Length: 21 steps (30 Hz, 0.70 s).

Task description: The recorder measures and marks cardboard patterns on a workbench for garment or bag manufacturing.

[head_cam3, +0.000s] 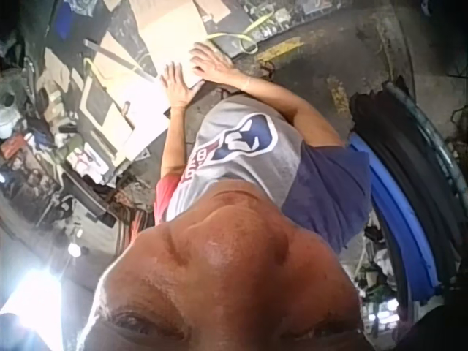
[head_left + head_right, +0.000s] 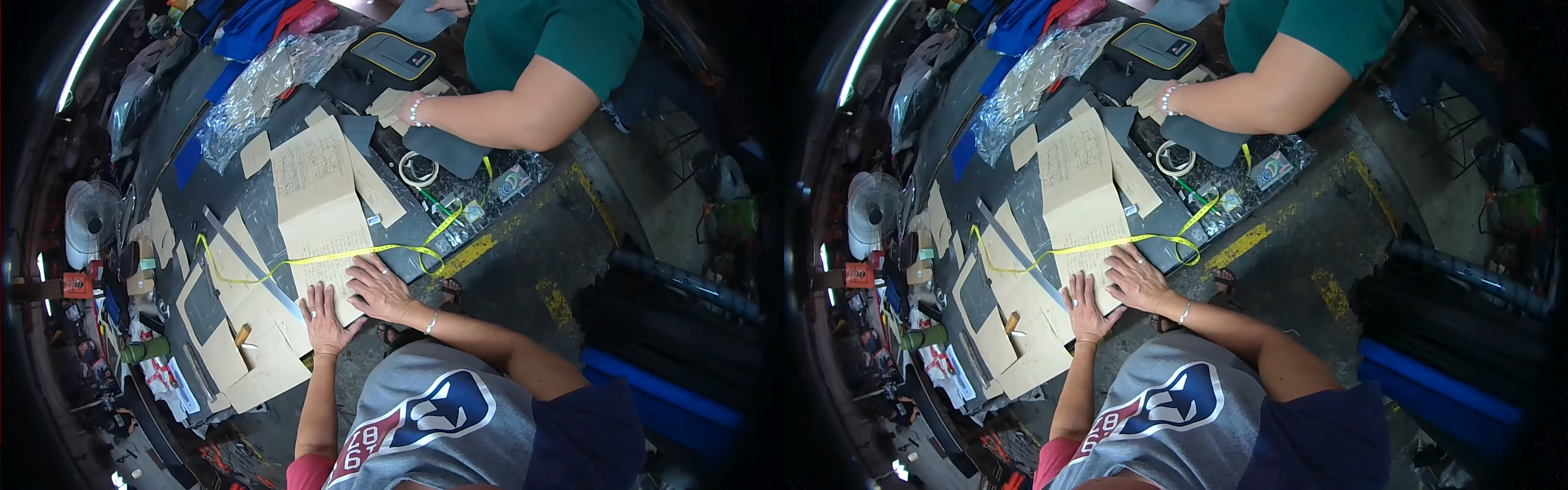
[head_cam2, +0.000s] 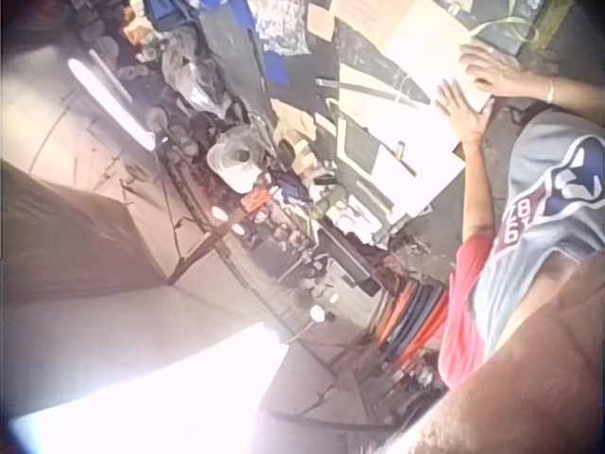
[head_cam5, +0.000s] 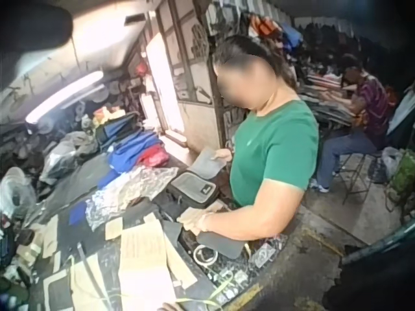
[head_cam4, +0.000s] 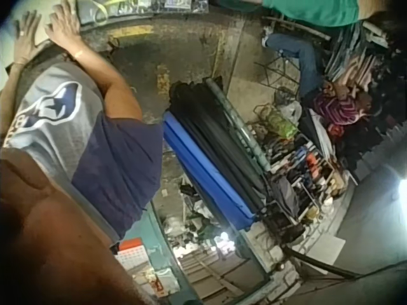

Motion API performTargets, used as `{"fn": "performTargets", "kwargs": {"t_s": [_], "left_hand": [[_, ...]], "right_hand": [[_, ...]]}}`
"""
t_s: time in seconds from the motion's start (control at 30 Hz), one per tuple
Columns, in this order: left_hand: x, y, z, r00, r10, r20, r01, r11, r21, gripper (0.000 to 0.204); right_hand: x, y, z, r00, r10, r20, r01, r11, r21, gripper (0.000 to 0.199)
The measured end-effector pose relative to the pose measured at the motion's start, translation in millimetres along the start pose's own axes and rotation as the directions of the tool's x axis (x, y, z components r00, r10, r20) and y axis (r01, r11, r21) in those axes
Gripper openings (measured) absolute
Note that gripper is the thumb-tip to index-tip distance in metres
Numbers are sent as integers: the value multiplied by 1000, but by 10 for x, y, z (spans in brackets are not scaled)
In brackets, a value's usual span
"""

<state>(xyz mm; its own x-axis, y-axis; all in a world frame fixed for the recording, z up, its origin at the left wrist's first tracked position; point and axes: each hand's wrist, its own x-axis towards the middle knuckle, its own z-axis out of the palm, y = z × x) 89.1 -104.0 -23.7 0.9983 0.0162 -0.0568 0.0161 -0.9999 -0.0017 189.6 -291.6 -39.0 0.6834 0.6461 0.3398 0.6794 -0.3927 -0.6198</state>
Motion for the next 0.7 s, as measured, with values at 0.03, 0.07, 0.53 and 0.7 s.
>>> {"fn": "performTargets", "kwargs": {"t_s": [0.03,0.07,0.53,0.7], "left_hand": [[-1,4,-2,1000,-6,-3,6,1000,-4,114],[6,5,-1,1000,-4,0,4,1000,2,115],[-27,-21,-34,1000,17,-13,-17,999,-40,115],[-32,-43,26,1000,7,-19,-9,997,-77,115]], "right_hand": [[-1,-1,6,1000,-5,4,5,1000,-3,36],[0,1,12,1000,-12,6,12,1000,-4,36],[-8,-27,59,999,-27,-28,26,998,-56,35],[-1,-36,57,1000,0,7,0,998,-59,37]]}}
